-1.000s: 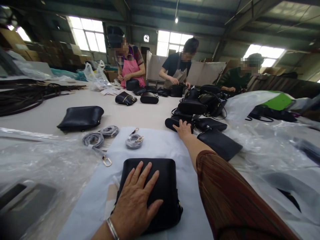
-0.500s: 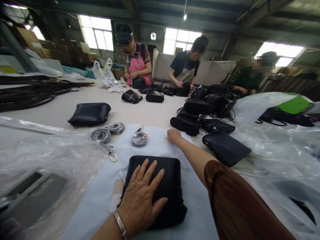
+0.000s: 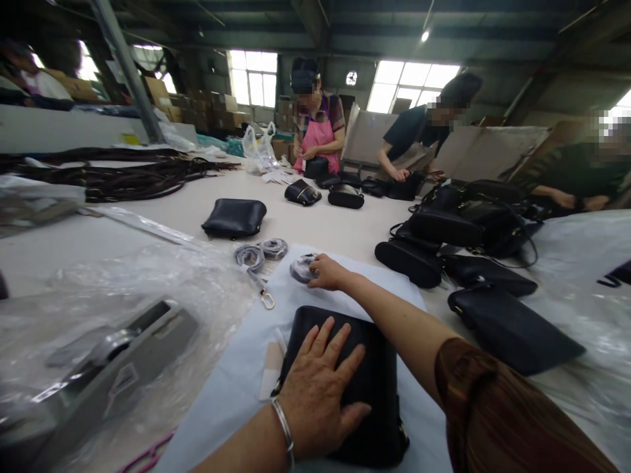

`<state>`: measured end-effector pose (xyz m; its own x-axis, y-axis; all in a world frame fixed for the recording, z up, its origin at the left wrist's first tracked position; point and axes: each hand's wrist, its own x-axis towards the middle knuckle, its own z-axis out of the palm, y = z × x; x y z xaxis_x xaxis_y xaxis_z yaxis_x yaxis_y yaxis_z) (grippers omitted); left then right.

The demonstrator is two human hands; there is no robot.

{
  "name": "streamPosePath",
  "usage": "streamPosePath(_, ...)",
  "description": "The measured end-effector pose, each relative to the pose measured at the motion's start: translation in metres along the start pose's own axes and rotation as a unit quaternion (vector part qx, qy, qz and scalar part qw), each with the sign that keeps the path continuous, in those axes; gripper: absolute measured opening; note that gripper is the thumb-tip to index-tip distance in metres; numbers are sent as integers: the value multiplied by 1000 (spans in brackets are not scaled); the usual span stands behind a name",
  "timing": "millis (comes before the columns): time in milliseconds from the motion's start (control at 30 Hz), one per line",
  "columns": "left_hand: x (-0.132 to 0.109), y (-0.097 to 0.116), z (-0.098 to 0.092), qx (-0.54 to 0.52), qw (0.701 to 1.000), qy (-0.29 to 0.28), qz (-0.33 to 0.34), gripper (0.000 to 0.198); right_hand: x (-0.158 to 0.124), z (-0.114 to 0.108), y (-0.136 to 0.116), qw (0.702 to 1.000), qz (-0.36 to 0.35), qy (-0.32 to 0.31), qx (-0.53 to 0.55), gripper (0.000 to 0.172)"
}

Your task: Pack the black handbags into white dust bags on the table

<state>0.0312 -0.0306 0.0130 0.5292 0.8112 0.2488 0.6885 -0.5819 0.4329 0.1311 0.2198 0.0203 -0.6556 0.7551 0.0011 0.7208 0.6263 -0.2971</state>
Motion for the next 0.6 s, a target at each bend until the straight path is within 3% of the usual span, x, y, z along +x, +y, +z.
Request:
streamPosePath(167, 2, -5, 7, 13, 1000, 20, -12, 81, 42, 2, -55, 992, -15, 117, 50, 36)
streamPosePath(267, 3, -8, 9, 12, 1000, 23, -9, 85, 58, 10, -67, 985, -62, 132, 96, 68)
streamPosePath(300, 3, -9, 9, 12, 1000, 22, -6, 84, 56, 10, -63, 987, -73, 114, 92, 76)
streamPosePath(367, 2, -9, 10, 13, 1000, 21, 0, 80, 43, 6, -41, 998, -31, 49, 36, 78)
streamPosePath(467, 0, -10, 11, 13, 1000, 24, 5, 77, 10, -7, 10, 982, 169, -37, -81, 64)
streamPosePath(600, 0, -9, 12, 11, 999, 30, 2, 78, -32, -10, 68, 949, 279, -68, -131, 49)
